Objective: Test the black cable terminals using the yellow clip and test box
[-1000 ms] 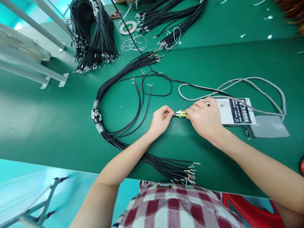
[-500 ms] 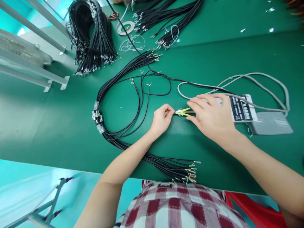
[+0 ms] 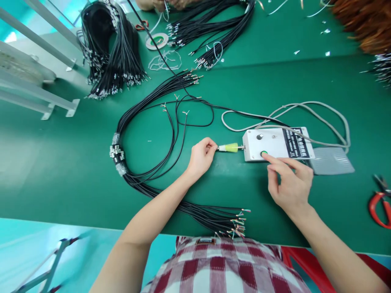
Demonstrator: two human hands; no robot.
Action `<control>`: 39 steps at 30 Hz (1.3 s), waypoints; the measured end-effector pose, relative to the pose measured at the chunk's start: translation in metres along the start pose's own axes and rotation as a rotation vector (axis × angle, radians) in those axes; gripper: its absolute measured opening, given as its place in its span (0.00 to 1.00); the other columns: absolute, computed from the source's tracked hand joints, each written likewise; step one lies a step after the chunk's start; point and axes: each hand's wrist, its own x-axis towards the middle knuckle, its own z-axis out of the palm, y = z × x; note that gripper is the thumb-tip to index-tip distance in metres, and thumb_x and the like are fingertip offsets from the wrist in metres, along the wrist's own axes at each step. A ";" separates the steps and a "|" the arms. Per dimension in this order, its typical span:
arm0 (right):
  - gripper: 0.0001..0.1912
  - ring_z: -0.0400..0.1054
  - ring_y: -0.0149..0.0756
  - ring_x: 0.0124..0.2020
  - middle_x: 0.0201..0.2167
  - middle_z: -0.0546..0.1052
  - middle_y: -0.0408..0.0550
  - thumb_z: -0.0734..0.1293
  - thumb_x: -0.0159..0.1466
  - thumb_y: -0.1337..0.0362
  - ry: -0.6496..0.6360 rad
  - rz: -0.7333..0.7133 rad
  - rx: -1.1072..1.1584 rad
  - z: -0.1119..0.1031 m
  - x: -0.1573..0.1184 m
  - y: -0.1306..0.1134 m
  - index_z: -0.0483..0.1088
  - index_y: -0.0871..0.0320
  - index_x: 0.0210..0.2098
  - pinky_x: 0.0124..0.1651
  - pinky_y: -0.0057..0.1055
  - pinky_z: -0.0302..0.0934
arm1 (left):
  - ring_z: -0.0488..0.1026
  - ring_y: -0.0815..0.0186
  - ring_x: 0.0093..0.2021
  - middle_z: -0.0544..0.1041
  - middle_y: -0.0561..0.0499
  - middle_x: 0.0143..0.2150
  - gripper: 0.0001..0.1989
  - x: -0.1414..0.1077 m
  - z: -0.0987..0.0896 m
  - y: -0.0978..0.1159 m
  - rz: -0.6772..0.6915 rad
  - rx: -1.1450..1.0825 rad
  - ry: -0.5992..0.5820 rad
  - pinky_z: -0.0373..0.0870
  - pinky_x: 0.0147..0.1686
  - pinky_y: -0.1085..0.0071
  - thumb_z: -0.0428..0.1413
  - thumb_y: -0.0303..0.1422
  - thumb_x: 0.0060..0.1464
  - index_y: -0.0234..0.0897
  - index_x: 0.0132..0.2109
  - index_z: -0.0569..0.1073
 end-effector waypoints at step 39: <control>0.12 0.76 0.39 0.46 0.47 0.81 0.50 0.65 0.68 0.70 -0.167 -0.141 0.393 0.024 -0.029 -0.011 0.70 0.55 0.50 0.49 0.38 0.69 | 0.75 0.60 0.38 0.76 0.49 0.39 0.08 -0.101 -0.041 0.035 0.302 0.769 -0.913 0.66 0.34 0.69 0.60 0.34 0.57 0.39 0.41 0.68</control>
